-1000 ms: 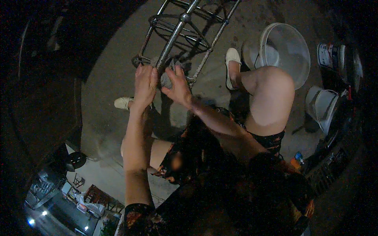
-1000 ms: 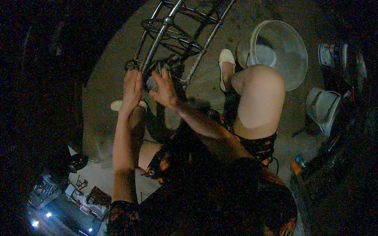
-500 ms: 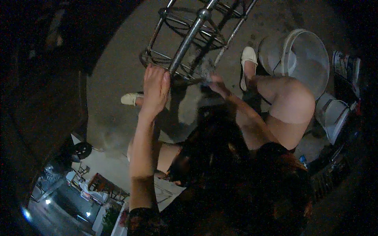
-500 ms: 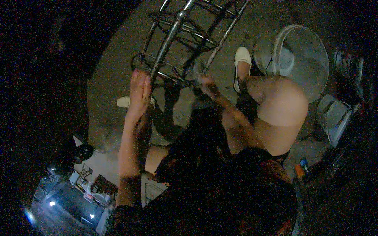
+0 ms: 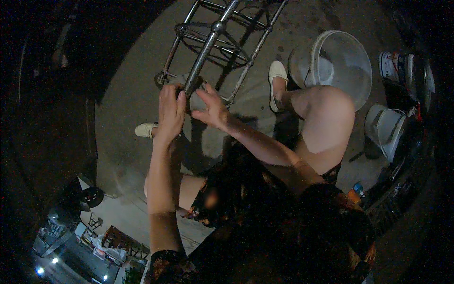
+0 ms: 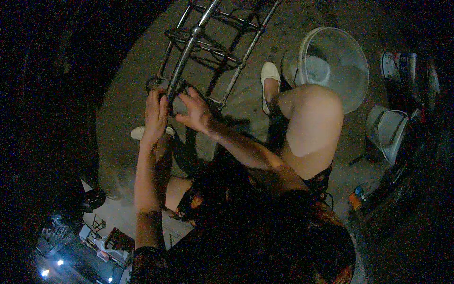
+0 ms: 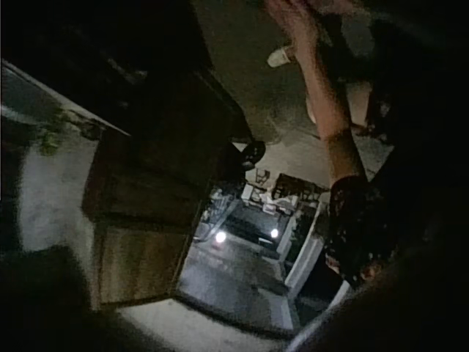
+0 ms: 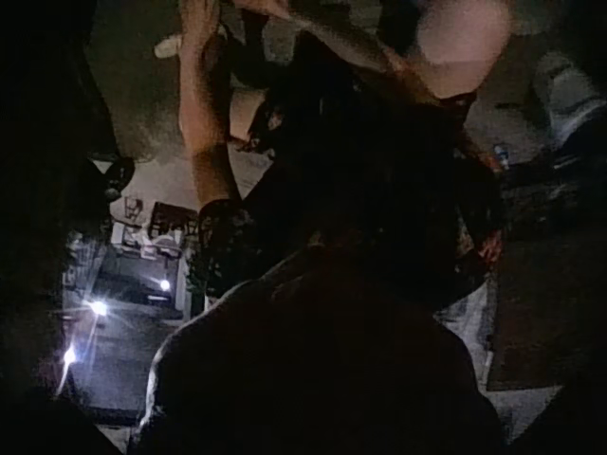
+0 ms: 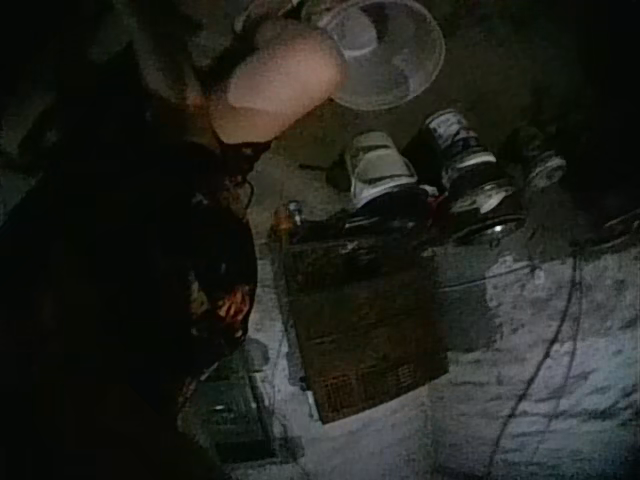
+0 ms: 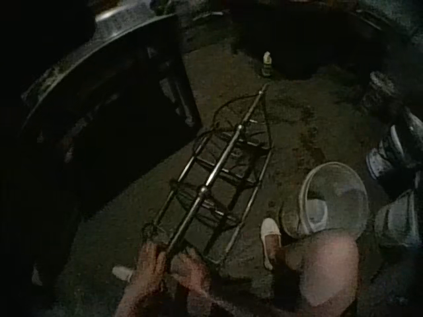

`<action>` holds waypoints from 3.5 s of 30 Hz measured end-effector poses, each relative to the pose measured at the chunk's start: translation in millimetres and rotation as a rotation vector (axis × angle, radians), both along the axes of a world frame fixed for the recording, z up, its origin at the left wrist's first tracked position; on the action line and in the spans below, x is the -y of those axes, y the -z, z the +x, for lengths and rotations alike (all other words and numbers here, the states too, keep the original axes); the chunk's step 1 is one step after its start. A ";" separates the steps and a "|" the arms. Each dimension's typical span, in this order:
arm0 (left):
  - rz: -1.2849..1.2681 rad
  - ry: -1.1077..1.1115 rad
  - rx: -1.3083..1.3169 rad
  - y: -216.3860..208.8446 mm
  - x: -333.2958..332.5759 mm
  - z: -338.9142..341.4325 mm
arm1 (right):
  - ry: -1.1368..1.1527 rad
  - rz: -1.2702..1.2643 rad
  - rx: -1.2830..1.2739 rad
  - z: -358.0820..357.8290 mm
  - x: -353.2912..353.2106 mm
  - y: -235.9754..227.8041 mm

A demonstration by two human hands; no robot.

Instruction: The person cleans a small metal frame by hand using a cloth, first wiping the exterior bars and then rinsing and wringing the cloth in a bucket of water before continuing to wipe the frame's surfaces.

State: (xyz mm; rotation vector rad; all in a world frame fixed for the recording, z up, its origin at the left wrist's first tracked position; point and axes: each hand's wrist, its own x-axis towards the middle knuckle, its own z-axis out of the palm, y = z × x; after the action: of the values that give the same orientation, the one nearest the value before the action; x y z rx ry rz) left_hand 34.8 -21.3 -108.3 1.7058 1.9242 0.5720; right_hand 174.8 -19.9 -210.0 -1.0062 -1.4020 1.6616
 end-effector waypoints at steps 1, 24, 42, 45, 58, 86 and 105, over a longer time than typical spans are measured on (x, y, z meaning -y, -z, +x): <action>0.013 0.010 -0.001 -0.1 0.3 -0.7 | -0.125 0.168 0.156 13.7 -1.9 4.5; 0.062 0.072 -0.023 -0.5 -1.1 -6.1 | -0.220 0.247 0.412 -0.4 -20.6 22.0; -0.093 0.113 -0.138 -11.7 6.4 -13.1 | -0.532 -0.056 0.961 20.2 -4.5 121.1; -0.058 0.164 -0.184 -19.0 6.2 -22.4 | -0.482 -0.297 0.552 30.6 -32.6 29.6; 0.285 -0.092 -0.455 -27.9 -27.0 1.9 | -0.046 -0.607 -0.673 199.7 -106.9 -229.7; -0.416 -0.003 2.355 -185.3 -83.4 259.9 | 0.349 -0.771 -0.154 449.5 -134.0 -254.5; -0.951 -0.521 1.989 -34.1 -206.3 339.4 | -0.356 0.088 1.460 479.8 -188.0 -7.3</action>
State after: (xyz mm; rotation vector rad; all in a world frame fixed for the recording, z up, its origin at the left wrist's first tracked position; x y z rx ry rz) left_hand 374.2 185.0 -74.3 -0.3019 0.6514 0.7777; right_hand 654.6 168.0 -202.7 -2.1840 -2.6027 0.8903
